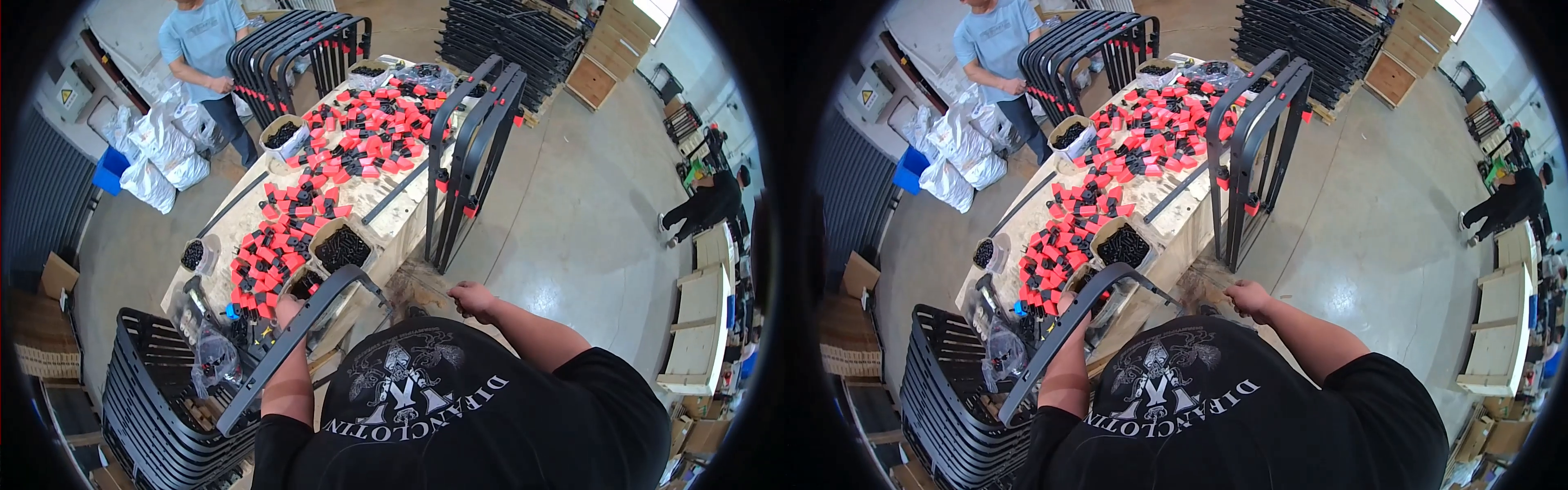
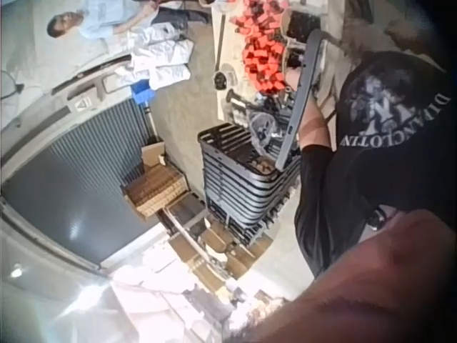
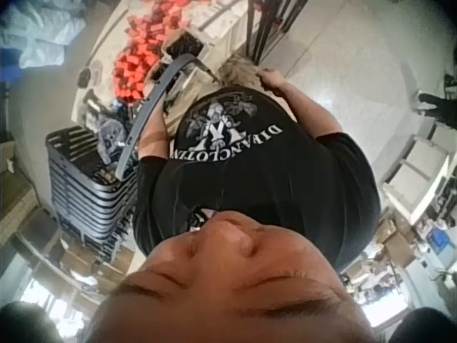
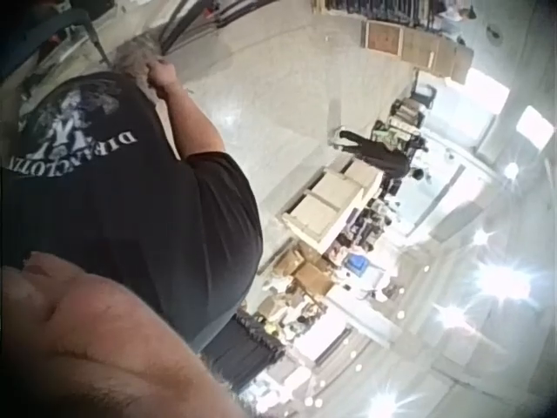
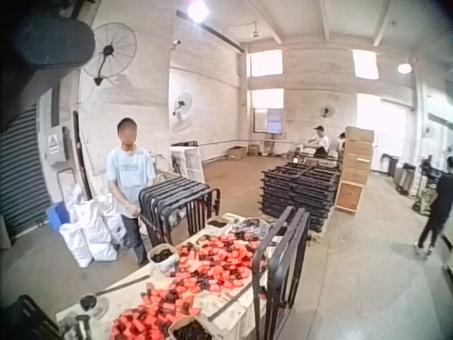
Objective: Assembling metal frame components by attaching plastic connectors and red protective caps at a factory workbench.
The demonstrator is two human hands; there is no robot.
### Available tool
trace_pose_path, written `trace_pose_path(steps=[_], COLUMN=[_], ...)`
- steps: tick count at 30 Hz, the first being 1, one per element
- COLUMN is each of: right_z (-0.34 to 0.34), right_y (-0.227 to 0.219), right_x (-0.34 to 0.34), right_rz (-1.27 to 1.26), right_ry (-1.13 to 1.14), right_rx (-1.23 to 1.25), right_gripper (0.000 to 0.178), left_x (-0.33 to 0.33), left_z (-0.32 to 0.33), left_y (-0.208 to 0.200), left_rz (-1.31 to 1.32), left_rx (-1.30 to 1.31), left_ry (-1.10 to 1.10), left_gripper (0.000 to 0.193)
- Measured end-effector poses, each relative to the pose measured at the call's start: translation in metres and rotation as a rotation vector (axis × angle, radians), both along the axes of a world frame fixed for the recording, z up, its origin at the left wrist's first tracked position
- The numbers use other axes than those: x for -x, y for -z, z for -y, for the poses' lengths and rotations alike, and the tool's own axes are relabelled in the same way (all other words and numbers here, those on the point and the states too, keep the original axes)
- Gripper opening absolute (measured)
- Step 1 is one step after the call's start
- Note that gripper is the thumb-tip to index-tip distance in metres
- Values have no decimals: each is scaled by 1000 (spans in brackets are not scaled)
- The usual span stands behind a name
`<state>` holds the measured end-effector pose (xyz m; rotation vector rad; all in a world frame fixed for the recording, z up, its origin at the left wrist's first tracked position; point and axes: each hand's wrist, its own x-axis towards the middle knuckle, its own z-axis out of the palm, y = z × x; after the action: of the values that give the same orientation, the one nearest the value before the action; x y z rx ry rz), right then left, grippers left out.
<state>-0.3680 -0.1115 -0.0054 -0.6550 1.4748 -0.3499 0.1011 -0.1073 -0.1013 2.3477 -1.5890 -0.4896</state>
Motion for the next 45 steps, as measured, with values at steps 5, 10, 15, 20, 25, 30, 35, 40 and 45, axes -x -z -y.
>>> trace_pose_path(steps=[5, 10, 15, 20, 25, 30, 35, 40, 45], right_z=[15, 24, 28, 26, 29, 36, 44, 45, 31], right_y=[-6, -10, -7, -4, -2, -6, 2, 18, 54], right_x=[-13, -17, -13, -5, 1, -8, -23, -48, -108], right_rz=[-17, -45, -59, -88, -65, -35, -3, 177, 284], right_ry=[-73, -118, -130, -115, -103, -88, -151, -376, -691], right_rx=[7, 23, 24, 23, -9, -8, -1, -55, 124], right_gripper=[19, 22, 25, 22, 19, 17, 18, 30, 40], left_x=[8, 20, 20, 25, 27, 26, 20, 46, 101], left_z=[-4, 0, -1, 4, 10, -2, -38, -102, -93], left_y=[-10, -18, -30, -41, -54, -65, -72, -80, -107], left_rz=[-14, -29, -39, -36, 22, 57, 77, -444, -1022], left_rx=[21, 51, 71, 85, 83, 78, 231, 92, -146], left_ry=[-58, -83, -95, -107, -157, -211, -216, -150, -56], left_gripper=[29, 29, 29, 29, 29, 29, 25, 21, 22])
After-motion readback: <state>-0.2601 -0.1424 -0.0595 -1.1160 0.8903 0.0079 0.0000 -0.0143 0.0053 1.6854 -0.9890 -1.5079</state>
